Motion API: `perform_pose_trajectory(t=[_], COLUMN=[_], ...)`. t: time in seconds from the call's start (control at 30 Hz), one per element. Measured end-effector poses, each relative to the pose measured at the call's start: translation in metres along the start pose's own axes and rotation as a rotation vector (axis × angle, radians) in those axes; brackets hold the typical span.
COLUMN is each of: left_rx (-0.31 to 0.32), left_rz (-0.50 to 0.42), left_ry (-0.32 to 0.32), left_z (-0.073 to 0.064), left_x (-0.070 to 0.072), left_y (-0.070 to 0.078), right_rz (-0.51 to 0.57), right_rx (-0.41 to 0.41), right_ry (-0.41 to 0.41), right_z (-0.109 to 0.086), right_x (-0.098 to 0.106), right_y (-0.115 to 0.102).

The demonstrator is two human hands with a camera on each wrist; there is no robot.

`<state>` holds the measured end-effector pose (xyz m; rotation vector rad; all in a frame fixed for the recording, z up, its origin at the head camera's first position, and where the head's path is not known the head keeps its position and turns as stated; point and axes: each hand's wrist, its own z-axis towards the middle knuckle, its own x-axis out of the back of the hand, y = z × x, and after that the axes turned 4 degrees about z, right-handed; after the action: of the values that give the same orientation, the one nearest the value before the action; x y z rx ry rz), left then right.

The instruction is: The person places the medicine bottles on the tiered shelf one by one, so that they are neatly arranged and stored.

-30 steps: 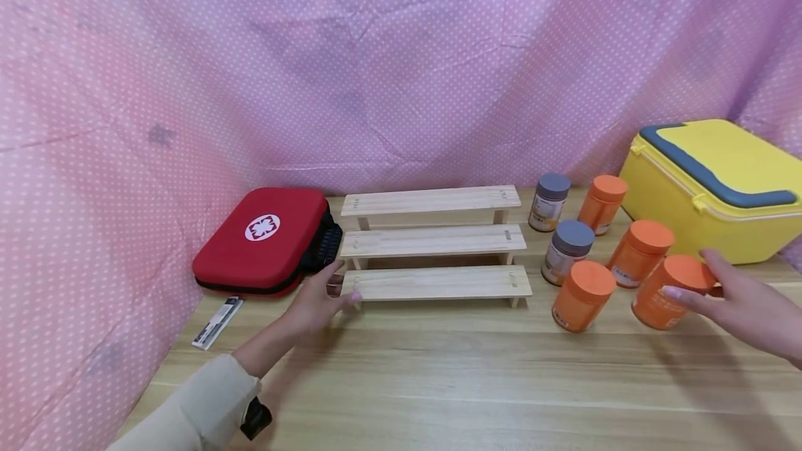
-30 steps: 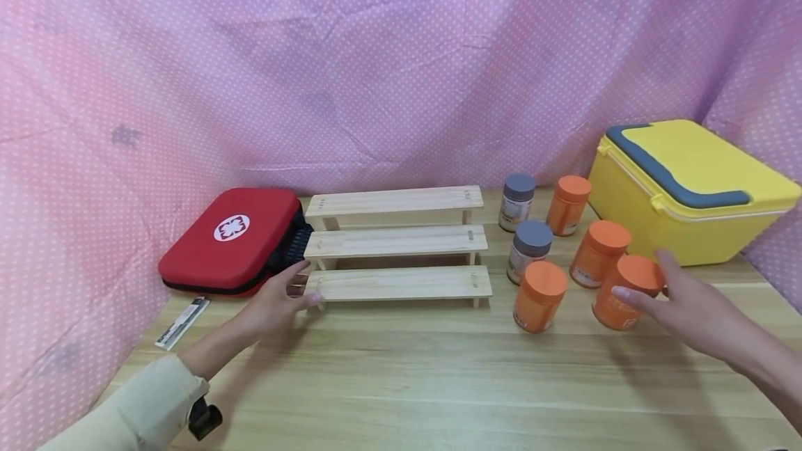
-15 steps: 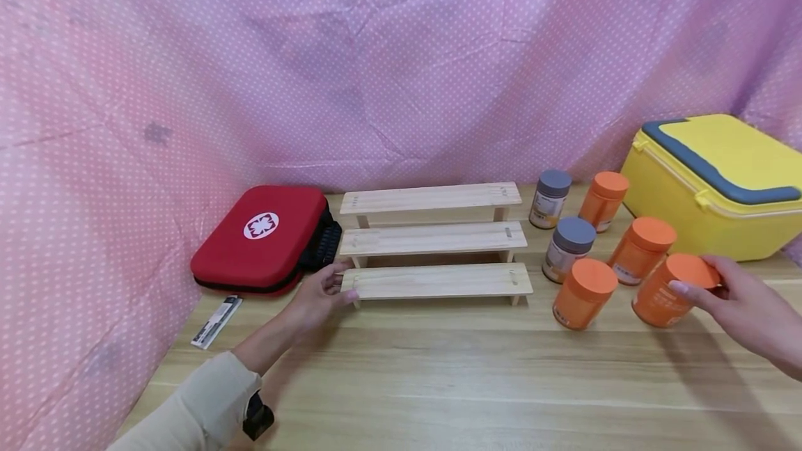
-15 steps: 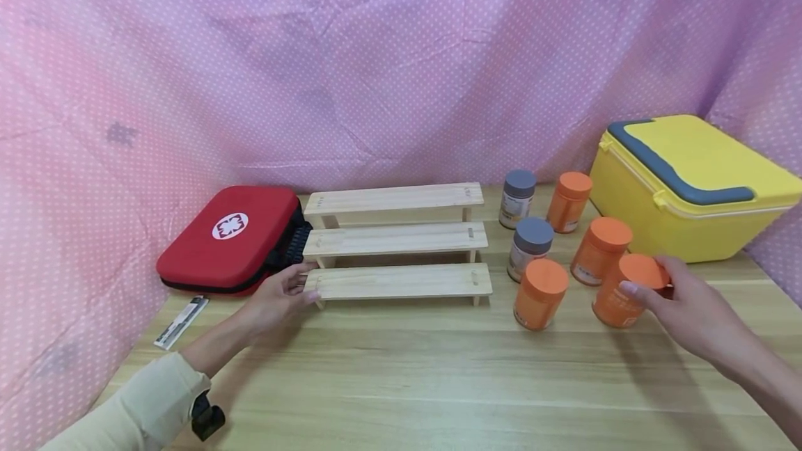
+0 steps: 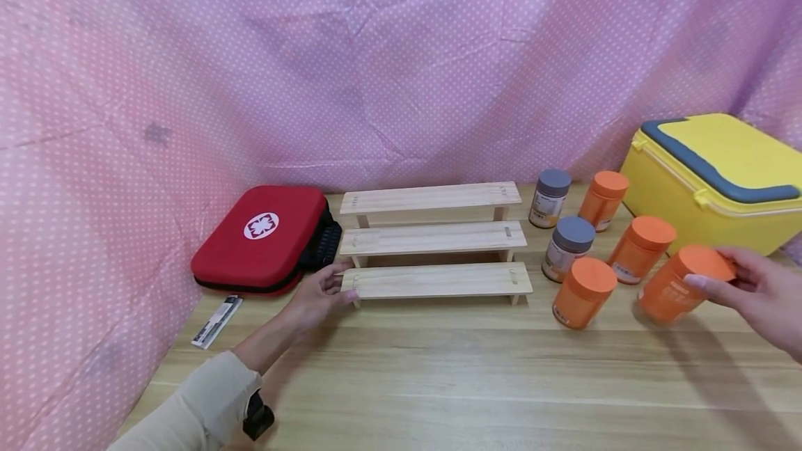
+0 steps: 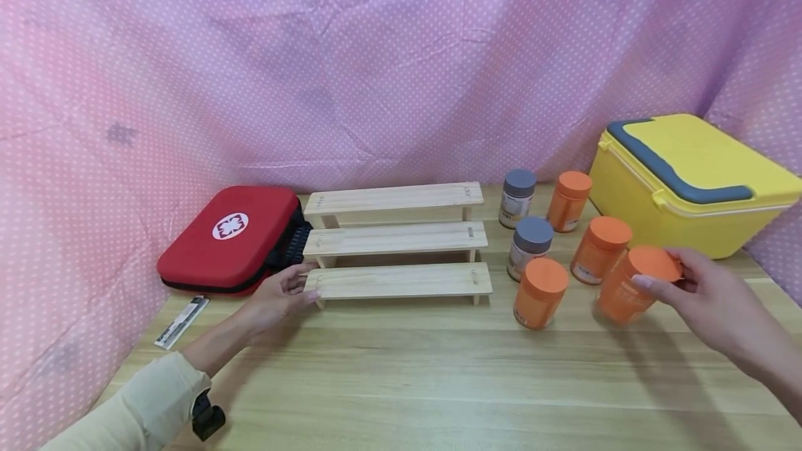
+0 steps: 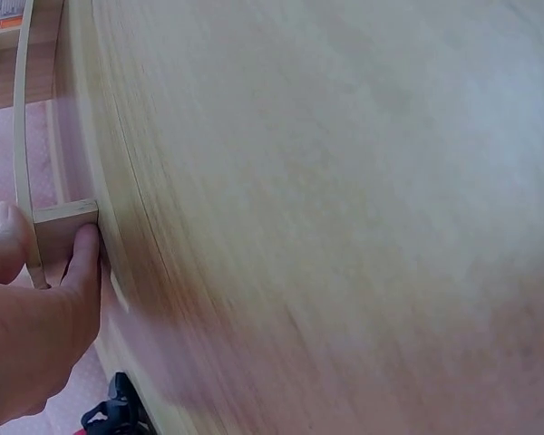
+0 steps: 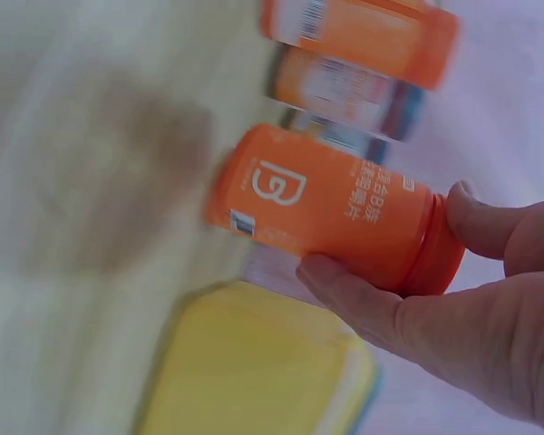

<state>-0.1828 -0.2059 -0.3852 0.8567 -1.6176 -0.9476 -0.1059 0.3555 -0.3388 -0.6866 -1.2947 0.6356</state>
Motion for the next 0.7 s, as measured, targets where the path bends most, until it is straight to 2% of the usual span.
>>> perform_pose_trajectory(t=[0.1, 0.17, 0.27, 0.33, 0.47, 0.7], left_rx=[0.012, 0.014, 0.011, 0.004, 0.0, -0.016], left_rz=[-0.008, -0.015, -0.015, -0.014, -0.022, -0.039], left_ry=[0.002, 0.003, 0.009, 0.011, 0.004, -0.006], left_z=[0.0, 0.0, 0.001, 0.002, 0.002, 0.002], left_x=[0.001, 0.001, 0.001, 0.001, 0.001, -0.001], left_y=[0.001, 0.002, 0.001, 0.0, -0.003, -0.006], right_rz=[0.227, 0.297, 0.333, 0.317, 0.293, -0.007], right_rx=[0.146, 0.207, 0.266, 0.286, 0.349, 0.346], right_ry=[0.075, 0.108, 0.146, 0.154, 0.108, -0.06], right_z=[0.004, 0.007, 0.014, 0.018, 0.028, 0.046], right_x=[0.007, 0.015, 0.022, 0.024, 0.023, 0.014], right_y=[-0.006, -0.015, -0.033, -0.05, -0.083, -0.145])
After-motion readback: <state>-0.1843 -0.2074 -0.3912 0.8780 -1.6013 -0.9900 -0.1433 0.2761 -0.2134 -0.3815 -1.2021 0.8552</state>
